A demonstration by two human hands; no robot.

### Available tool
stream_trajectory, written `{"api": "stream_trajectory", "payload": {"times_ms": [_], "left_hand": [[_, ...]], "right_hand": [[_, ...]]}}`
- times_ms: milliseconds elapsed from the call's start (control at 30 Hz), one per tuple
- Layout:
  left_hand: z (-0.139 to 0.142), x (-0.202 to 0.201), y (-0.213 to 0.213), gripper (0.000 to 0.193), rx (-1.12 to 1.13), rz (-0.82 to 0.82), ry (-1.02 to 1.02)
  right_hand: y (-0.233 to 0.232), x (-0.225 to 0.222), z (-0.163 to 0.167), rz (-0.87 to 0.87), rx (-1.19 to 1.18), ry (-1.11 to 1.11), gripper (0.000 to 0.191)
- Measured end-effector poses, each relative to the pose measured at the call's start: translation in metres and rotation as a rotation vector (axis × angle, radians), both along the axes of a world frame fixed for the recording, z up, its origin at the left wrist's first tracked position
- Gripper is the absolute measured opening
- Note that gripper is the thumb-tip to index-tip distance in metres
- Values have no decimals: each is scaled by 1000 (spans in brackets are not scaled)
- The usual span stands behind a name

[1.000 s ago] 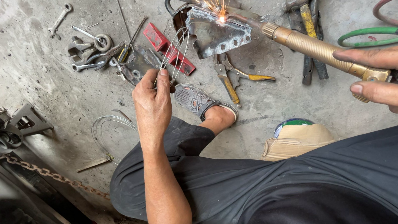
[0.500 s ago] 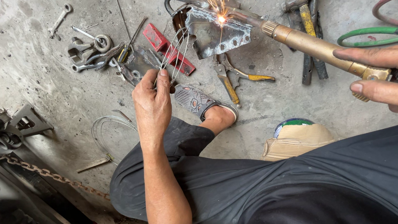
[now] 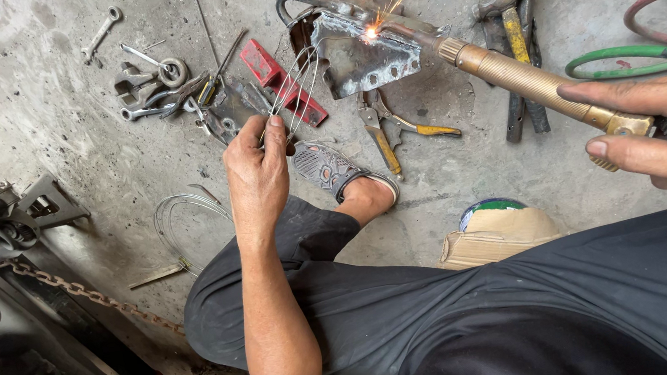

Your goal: The person sits on the floor and uses a welding torch to heat and fuse a metal part. They use pliers to hold the part steady and a lighter to ignite the torch. The person then adds a metal wire to the heated area to complete the weld.

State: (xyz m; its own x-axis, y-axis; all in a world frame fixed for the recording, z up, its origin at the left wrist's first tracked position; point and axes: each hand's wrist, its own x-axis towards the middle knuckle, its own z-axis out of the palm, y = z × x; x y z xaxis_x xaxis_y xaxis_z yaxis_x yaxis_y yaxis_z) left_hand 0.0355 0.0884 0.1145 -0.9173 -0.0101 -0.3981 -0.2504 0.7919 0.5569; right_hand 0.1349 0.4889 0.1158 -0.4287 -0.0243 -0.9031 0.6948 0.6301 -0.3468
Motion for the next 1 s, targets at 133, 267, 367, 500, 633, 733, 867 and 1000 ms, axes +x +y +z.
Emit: {"api": "stream_trajectory", "payload": {"times_ms": [133,267,367,500,633,733,867,1000], "left_hand": [[1,0,0,46,36,-3,5],[2,0,0,47,36,1,2],[2,-1,0,47,31,11,-3],[2,-1,0,47,-8,12,-18],[2,-2,1,46,28,15,-5],[2,-2,0,45,54,15,1],[2,-1,1,45,50,27,-6],[2,-1,1,46,35,22,-10]], "right_hand": [[2,-1,-1,-43,-16,-44,60],[2,-1,0,-20,-16,-28,61],[1,-2,1,-27,-8,-37,61],[1,-4,3,-16,4,-45,61],[0,-4,3,-16,4,-54,62],[0,-4,2,-23,2,-52,61],[1,-3,1,-17,2,-41,61],[0,-2,1,-6,11,-37,61]]}}
